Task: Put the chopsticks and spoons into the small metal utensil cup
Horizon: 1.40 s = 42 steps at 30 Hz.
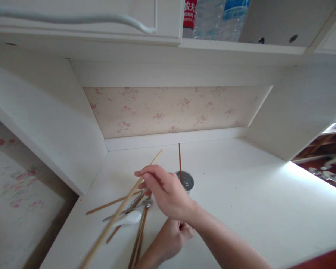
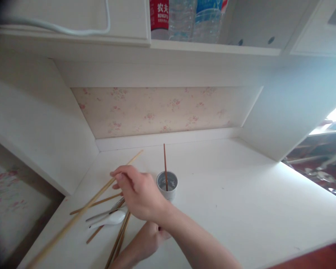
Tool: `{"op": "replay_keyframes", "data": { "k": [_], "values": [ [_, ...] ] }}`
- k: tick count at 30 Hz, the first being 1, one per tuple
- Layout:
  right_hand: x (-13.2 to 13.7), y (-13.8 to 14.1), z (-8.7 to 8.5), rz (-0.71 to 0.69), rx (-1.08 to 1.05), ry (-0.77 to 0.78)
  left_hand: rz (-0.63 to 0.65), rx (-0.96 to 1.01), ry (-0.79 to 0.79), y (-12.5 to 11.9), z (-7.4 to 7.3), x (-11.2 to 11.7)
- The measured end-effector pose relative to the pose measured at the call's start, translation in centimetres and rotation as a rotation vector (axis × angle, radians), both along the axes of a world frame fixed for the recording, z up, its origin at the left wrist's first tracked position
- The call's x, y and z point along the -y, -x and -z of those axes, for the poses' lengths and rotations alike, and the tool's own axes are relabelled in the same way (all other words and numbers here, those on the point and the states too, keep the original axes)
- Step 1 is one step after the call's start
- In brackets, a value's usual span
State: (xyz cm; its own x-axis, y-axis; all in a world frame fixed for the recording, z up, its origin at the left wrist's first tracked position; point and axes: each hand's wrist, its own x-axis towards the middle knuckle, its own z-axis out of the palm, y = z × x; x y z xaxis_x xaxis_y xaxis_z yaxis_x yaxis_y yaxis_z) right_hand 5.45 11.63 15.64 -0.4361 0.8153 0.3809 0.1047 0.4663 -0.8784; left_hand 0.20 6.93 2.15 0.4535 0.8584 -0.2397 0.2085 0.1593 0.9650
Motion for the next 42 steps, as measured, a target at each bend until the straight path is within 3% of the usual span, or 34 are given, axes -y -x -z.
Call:
{"op": "replay_keyframes", "data": {
  "k": [2,5,11,17,28,37,42],
  "values": [
    [-0.3,-1.2,-1.1,-0.007,-0.297,0.137,-0.03,-0.089,-0.006,-0.1,0.3,0.0],
    [-1.8,-3.7,-1.7,0.123,-0.5,0.163,-0.022,-0.118,-0.038,-0.1,0.2,-0.1],
    [-5.7,-8.9,-1.4,0.474,-0.628,0.105,-0.01,-0.121,-0.023,-0.1,-0.1,-0.4],
    [-7.1,-10.6,-0.4,0.529,-0.695,0.174,-0.079,-0.096,-0.019,-0.3,0.8,-0.7],
    [-7.9,-10.1,5.3,0.633,-0.253,0.218,-0.107,-0.147,0.021,-0.7,0.7,-1.4],
    [-7.8,-9.7,5.9,0.668,0.114,0.129,-0.108,-0.177,0.044,-0.8,0.8,-1.7],
    [-8.0,-9.4,6.3,0.63,0.185,0.108,-0.094,-0.176,0.052,-0.8,0.7,-1.7]
  ]
}}
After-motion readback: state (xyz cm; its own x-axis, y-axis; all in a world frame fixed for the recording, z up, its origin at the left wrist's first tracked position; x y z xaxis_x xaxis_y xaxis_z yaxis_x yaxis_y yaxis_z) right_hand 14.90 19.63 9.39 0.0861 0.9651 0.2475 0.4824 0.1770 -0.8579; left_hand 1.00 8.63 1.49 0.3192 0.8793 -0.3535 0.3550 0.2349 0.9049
